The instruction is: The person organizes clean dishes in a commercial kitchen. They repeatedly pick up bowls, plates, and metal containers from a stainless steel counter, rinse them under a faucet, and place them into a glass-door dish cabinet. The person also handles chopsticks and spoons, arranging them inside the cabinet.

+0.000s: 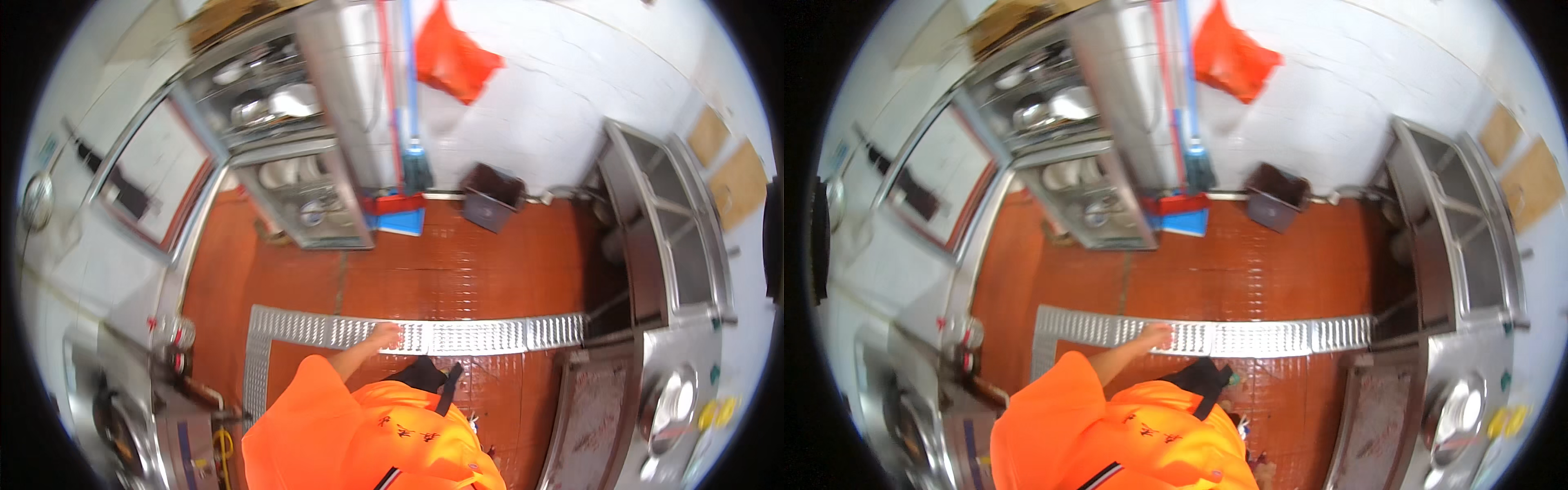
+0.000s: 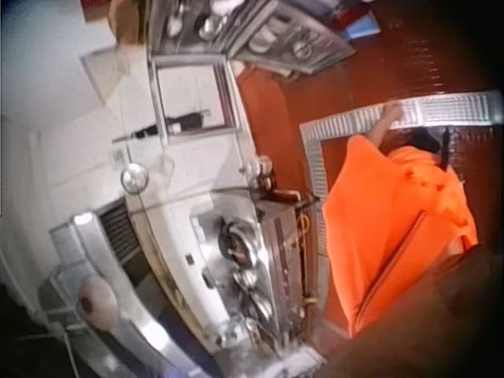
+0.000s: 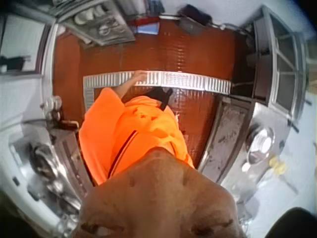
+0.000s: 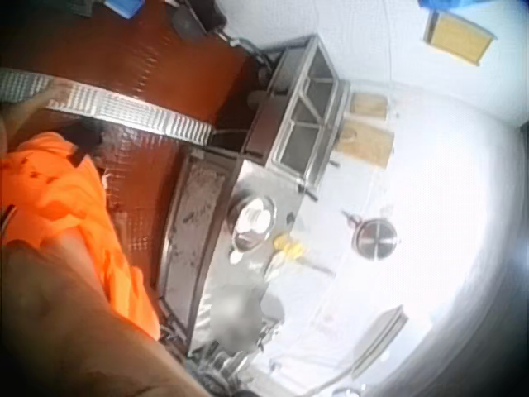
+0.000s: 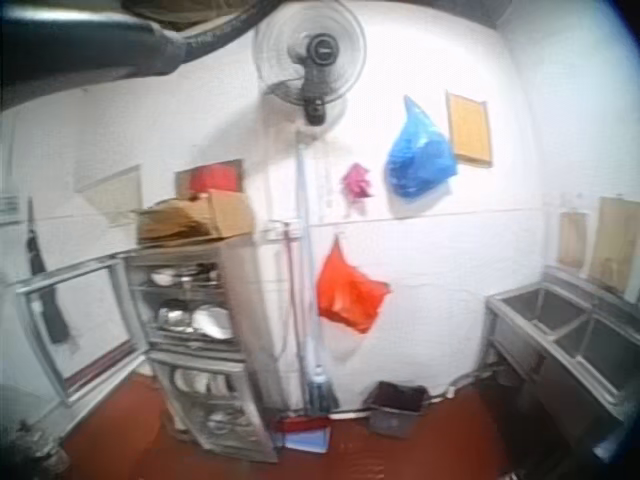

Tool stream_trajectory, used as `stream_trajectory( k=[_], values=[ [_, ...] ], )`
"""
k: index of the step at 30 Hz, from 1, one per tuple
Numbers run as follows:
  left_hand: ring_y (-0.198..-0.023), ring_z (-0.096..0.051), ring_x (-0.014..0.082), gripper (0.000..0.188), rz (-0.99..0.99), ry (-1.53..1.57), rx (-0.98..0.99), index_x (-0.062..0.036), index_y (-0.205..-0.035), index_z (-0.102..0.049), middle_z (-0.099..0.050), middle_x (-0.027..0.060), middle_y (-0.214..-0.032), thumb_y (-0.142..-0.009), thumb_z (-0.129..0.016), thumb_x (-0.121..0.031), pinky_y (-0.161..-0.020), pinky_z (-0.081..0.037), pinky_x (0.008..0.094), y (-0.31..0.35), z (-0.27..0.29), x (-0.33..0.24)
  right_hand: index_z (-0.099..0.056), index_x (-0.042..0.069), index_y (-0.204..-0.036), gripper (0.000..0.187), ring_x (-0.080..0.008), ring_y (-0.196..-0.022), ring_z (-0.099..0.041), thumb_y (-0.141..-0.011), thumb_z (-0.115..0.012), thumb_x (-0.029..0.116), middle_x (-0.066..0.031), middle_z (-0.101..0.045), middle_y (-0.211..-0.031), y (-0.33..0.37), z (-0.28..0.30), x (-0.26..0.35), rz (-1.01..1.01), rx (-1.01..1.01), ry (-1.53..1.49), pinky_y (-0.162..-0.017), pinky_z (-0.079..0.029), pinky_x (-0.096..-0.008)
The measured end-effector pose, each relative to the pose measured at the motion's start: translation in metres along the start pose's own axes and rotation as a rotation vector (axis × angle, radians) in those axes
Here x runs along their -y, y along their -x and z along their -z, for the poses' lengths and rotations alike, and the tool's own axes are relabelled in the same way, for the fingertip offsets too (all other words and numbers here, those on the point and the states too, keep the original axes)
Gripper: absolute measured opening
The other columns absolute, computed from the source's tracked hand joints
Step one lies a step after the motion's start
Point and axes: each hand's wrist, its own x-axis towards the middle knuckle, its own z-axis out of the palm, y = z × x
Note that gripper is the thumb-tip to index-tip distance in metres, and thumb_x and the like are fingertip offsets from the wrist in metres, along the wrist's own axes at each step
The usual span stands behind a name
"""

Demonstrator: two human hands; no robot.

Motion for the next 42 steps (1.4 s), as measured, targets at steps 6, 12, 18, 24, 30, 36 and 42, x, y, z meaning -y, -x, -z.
stream_trajectory(
  k=[6, 12, 18, 24, 30, 36, 42],
  values=[
    [-0.044, -0.058, 0.0163, 0.023, 0.638, -0.547, -0.881, -0.0067, -0.067, -0.065, -0.062, 0.0054, -0.057, -0.086, -0.054, -0.015, -0.038, -0.047, 0.0314, 0.174, 0.258, 0.167, -0.046, -0.006, -0.093, 0.017, -0.0266, -0.042, -0.053, -0.083, -0.034, 0.001, -0.0167, -0.053, -0.063, -0.057, 0.011, 0.131, 0.259, -0.211, 0.129, -0.029, -0.043, -0.0378],
    [-0.042, -0.047, 0.0165, 0.024, -0.148, 0.794, -1.358, -0.0109, -0.068, -0.055, -0.055, 0.0034, -0.056, -0.086, -0.053, -0.027, -0.034, -0.033, 0.0279, 0.297, 0.396, 0.124, -0.048, -0.006, -0.1, 0.022, -0.0219, -0.047, -0.058, -0.083, -0.034, -0.002, -0.016, -0.059, -0.069, -0.031, -0.119, 0.208, 0.351, 0.111, 0.347, -0.036, -0.049, -0.0326],
    [-0.117, -0.046, 0.0258, 0.077, -0.604, 0.302, -1.785, -0.0088, -0.143, -0.024, -0.037, 0.0118, -0.139, -0.087, -0.049, -0.054, -0.094, -0.04, 0.0396, 0.374, 0.586, -0.013, -0.056, -0.002, -0.108, 0.029, -0.0239, -0.054, -0.063, -0.084, -0.04, -0.002, -0.0168, -0.063, -0.072, 0.028, -0.279, 0.179, 0.299, 0.423, 0.62, -0.043, -0.051, -0.0328],
    [-0.131, -0.031, 0.0244, 0.082, -0.961, 0.598, -1.246, -0.0065, -0.143, -0.022, -0.031, 0.0091, -0.144, -0.087, -0.039, -0.064, -0.107, -0.024, 0.0367, 0.334, 0.641, -0.142, -0.059, -0.01, -0.1, 0.023, -0.0245, -0.067, -0.067, -0.087, -0.048, 0.005, -0.0195, -0.067, -0.081, -0.028, -0.354, 0.115, 0.731, 0.641, 1.151, -0.056, -0.055, -0.0336],
    [-0.111, -0.047, 0.0175, 0.056, -1.021, 0.391, -1.297, -0.0042, -0.131, -0.042, -0.05, 0.0081, -0.122, -0.097, -0.03, -0.047, -0.095, -0.035, 0.0303, 0.308, 0.547, -0.156, -0.061, -0.007, -0.102, 0.029, -0.0219, -0.073, -0.068, -0.088, -0.051, 0.015, -0.0157, -0.069, -0.082, 0.085, -0.402, 0.155, 0.416, 0.544, 1.102, -0.063, -0.055, -0.0311],
    [-0.106, -0.049, 0.018, 0.035, -1.025, -0.007, -1.171, 0.0017, -0.118, -0.047, -0.053, 0.0091, -0.114, -0.087, -0.055, -0.012, -0.091, -0.04, 0.0326, 0.244, 0.404, -0.194, -0.066, 0.0, -0.082, 0.023, -0.0132, -0.049, -0.051, -0.084, -0.056, 0.02, -0.0053, -0.058, -0.06, 0.03, -0.38, 0.157, 0.492, 0.57, 1.045, -0.043, -0.037, -0.0271],
    [-0.059, -0.054, 0.0065, 0.045, -1.136, -0.087, -0.95, -0.0009, -0.095, -0.045, -0.06, 0.0045, -0.073, -0.069, -0.08, -0.015, -0.049, -0.042, 0.0206, 0.117, 0.333, -0.299, -0.06, -0.003, -0.075, 0.018, -0.0146, -0.046, -0.049, -0.085, -0.05, 0.008, -0.0039, -0.054, -0.059, 0.0, -0.394, 0.186, 0.236, 0.581, 0.149, -0.038, -0.036, -0.0287]
  ],
)
